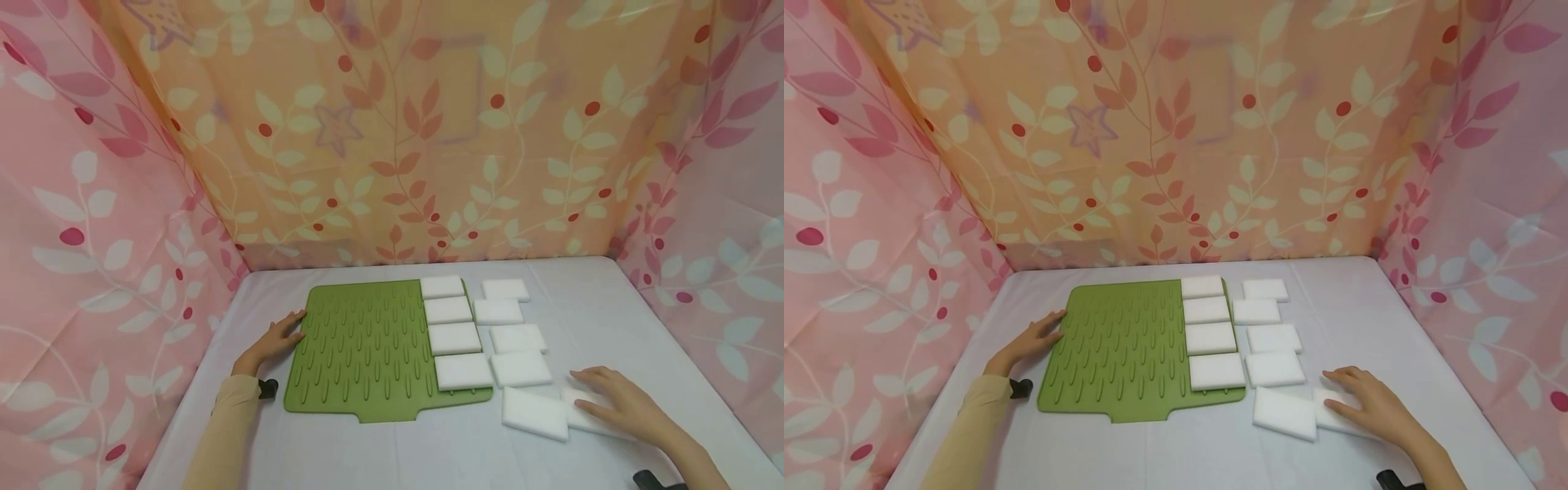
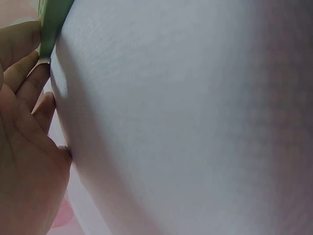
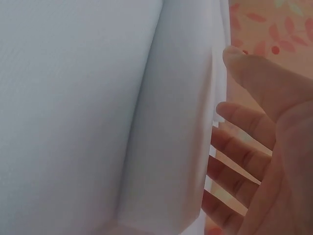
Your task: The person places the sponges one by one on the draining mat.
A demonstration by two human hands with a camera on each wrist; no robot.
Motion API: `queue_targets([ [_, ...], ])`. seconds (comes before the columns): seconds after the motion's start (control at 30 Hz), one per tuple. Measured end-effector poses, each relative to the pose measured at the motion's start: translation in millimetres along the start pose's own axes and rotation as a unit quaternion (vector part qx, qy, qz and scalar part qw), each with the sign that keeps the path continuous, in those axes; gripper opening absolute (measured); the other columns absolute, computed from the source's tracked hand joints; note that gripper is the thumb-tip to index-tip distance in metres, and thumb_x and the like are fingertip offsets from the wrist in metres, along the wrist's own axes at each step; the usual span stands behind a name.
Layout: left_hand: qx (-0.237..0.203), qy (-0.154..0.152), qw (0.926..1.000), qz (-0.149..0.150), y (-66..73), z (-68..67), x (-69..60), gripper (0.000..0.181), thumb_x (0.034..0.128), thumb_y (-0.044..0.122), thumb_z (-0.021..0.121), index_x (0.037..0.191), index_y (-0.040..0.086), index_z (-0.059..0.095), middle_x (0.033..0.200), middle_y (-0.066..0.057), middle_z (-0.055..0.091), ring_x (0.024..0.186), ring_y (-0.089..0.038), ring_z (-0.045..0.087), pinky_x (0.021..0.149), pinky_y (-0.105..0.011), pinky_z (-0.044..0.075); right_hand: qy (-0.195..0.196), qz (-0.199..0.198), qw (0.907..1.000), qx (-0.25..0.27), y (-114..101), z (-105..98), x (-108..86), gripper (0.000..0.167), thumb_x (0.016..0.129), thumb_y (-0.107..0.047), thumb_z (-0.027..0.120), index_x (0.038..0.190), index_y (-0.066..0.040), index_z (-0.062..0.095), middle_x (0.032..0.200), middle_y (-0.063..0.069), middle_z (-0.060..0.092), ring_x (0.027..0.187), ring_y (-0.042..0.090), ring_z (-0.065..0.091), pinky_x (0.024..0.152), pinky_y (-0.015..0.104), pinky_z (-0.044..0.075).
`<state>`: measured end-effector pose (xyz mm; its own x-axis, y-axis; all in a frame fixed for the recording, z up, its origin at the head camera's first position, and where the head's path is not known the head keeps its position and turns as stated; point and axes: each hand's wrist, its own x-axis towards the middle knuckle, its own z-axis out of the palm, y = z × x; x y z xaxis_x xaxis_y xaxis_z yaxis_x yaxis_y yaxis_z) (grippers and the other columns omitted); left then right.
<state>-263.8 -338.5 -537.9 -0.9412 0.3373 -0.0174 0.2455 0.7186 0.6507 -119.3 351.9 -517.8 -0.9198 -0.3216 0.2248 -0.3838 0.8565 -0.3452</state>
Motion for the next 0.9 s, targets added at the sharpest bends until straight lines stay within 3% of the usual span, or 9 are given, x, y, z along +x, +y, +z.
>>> queue_targets([
  [0.2, -0.005, -0.002, 1.0, 0.001, -0.5, 0.8, -0.7, 0.061, 0.0941, 0.026, 0.054, 0.145, 0.004, 0.028, 0.149, -0.024, 0.023, 0.138, -0.046, 0.012, 0.104, -0.068, -0.008, 0.031, 0.004, 0.9995, -0.011, 6.9, 0.3, -13.6, 0.047, 0.074, -0.035, 0.077, 0.115, -0.015, 0.065, 0.109, -0.002, 0.061, 0.101, 0.017, 0.052, 0.078, 0.052, 0.046],
  [0.37, 0.005, 0.001, 1.0, 0.0, 0.4, 0.5, -1.3, 0.061, 0.0943, 0.025, 0.054, 0.145, 0.003, 0.029, 0.148, -0.026, 0.024, 0.137, -0.046, 0.013, 0.103, -0.069, -0.007, 0.049, 0.005, 0.9987, -0.012, 13.5, -0.4, -23.3, 0.047, 0.071, -0.033, 0.079, 0.113, -0.017, 0.066, 0.108, -0.004, 0.061, 0.101, -0.001, 0.045, 0.079, 0.03, 0.044],
  [0.47, 0.006, 0.0, 1.0, -0.003, 0.8, 0.3, -1.4, 0.06, 0.0945, 0.025, 0.054, 0.145, 0.003, 0.029, 0.148, -0.026, 0.023, 0.137, -0.046, 0.013, 0.104, -0.069, -0.007, 0.057, 0.009, 0.9982, -0.018, 16.3, 0.2, -27.8, 0.047, 0.07, -0.033, 0.08, 0.112, -0.018, 0.066, 0.107, -0.003, 0.061, 0.1, -0.004, 0.043, 0.078, 0.027, 0.042],
  [0.57, 0.005, 0.0, 1.0, -0.004, 1.0, 0.2, -1.1, 0.06, 0.0946, 0.024, 0.054, 0.145, 0.002, 0.028, 0.148, -0.026, 0.023, 0.137, -0.046, 0.012, 0.104, -0.068, -0.008, 0.061, 0.015, 0.9979, -0.018, 17.5, 1.1, -31.9, 0.047, 0.069, -0.032, 0.081, 0.111, -0.019, 0.066, 0.106, -0.001, 0.061, 0.1, -0.008, 0.04, 0.076, 0.032, 0.043],
  [0.9, 0.007, 0.003, 1.0, 0.003, 0.5, 1.0, -0.3, 0.06, 0.0943, 0.023, 0.054, 0.144, 0.002, 0.029, 0.148, -0.026, 0.024, 0.137, -0.047, 0.013, 0.103, -0.07, -0.006, 0.065, 0.02, 0.9977, -0.003, 17.9, -0.3, -41.8, 0.061, 0.063, -0.032, 0.084, 0.118, -0.014, 0.063, 0.105, 0.003, 0.06, 0.099, -0.016, 0.031, 0.072, 0.022, 0.04],
])
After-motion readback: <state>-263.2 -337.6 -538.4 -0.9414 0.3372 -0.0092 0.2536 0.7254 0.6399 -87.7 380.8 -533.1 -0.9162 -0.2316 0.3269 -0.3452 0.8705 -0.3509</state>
